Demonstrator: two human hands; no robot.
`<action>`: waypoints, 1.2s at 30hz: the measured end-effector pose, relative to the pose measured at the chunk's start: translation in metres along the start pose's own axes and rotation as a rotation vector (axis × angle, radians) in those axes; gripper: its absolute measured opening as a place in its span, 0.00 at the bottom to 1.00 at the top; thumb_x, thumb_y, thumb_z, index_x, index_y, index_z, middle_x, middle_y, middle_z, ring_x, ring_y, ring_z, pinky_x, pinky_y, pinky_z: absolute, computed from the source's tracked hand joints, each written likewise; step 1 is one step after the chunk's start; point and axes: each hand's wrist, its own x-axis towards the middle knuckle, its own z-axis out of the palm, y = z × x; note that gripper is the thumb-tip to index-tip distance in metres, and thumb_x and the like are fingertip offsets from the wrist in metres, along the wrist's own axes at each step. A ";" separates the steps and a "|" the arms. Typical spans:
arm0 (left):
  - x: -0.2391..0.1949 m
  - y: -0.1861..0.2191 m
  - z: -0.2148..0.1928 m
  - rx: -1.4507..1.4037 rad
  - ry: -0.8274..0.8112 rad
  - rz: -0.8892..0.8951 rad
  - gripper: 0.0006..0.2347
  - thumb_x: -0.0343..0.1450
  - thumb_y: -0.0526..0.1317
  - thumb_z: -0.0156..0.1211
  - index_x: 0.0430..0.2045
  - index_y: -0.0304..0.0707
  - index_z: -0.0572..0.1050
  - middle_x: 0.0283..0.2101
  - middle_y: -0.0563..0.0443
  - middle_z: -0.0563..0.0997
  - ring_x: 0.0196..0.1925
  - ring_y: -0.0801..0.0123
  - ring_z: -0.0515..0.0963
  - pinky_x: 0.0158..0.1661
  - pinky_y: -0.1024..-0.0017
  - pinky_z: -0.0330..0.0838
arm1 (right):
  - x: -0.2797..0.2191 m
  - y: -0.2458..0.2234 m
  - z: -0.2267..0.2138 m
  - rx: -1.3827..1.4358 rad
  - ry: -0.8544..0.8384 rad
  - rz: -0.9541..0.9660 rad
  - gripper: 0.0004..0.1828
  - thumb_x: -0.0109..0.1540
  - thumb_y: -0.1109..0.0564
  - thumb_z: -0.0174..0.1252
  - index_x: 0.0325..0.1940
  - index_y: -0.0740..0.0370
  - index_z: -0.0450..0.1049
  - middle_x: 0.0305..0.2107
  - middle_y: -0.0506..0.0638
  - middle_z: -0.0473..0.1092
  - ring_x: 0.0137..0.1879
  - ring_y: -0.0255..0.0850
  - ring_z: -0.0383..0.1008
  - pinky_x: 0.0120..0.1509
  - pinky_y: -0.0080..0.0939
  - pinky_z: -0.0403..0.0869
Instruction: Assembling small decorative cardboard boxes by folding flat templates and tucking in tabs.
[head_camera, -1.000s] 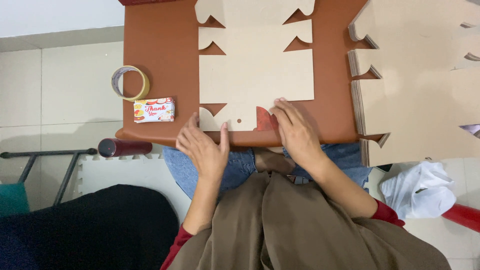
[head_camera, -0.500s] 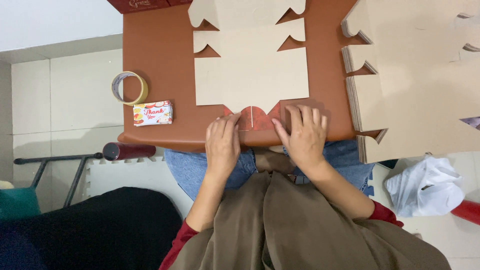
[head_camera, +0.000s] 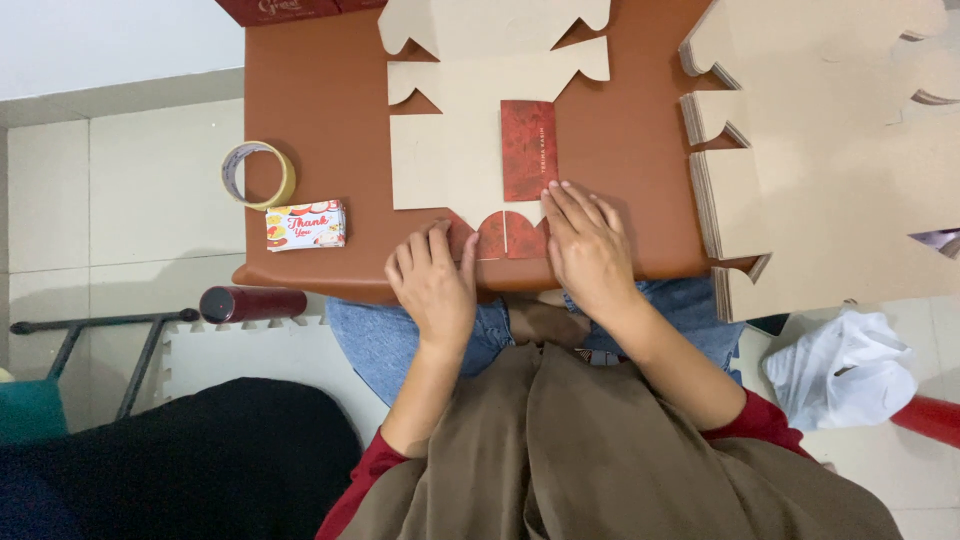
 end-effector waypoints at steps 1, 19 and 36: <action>0.002 0.001 -0.004 -0.004 0.001 0.000 0.16 0.68 0.55 0.66 0.40 0.48 0.77 0.39 0.55 0.75 0.44 0.63 0.76 0.53 0.61 0.66 | 0.006 0.003 0.005 -0.004 0.001 0.001 0.23 0.62 0.61 0.55 0.62 0.65 0.73 0.59 0.58 0.71 0.69 0.47 0.68 0.68 0.51 0.64; 0.010 -0.016 -0.007 -0.207 -0.248 0.037 0.27 0.74 0.51 0.59 0.65 0.33 0.64 0.68 0.39 0.67 0.73 0.55 0.62 0.69 0.40 0.35 | 0.062 0.020 0.058 -0.168 -0.063 0.180 0.31 0.63 0.63 0.47 0.72 0.60 0.64 0.65 0.66 0.63 0.74 0.54 0.58 0.72 0.61 0.52; 0.100 0.007 0.064 -0.297 -0.447 -0.042 0.17 0.76 0.43 0.49 0.61 0.59 0.72 0.72 0.30 0.53 0.76 0.48 0.48 0.69 0.41 0.33 | 0.089 0.045 0.082 0.022 -0.038 0.214 0.27 0.63 0.56 0.53 0.66 0.67 0.64 0.64 0.83 0.52 0.74 0.73 0.46 0.74 0.73 0.43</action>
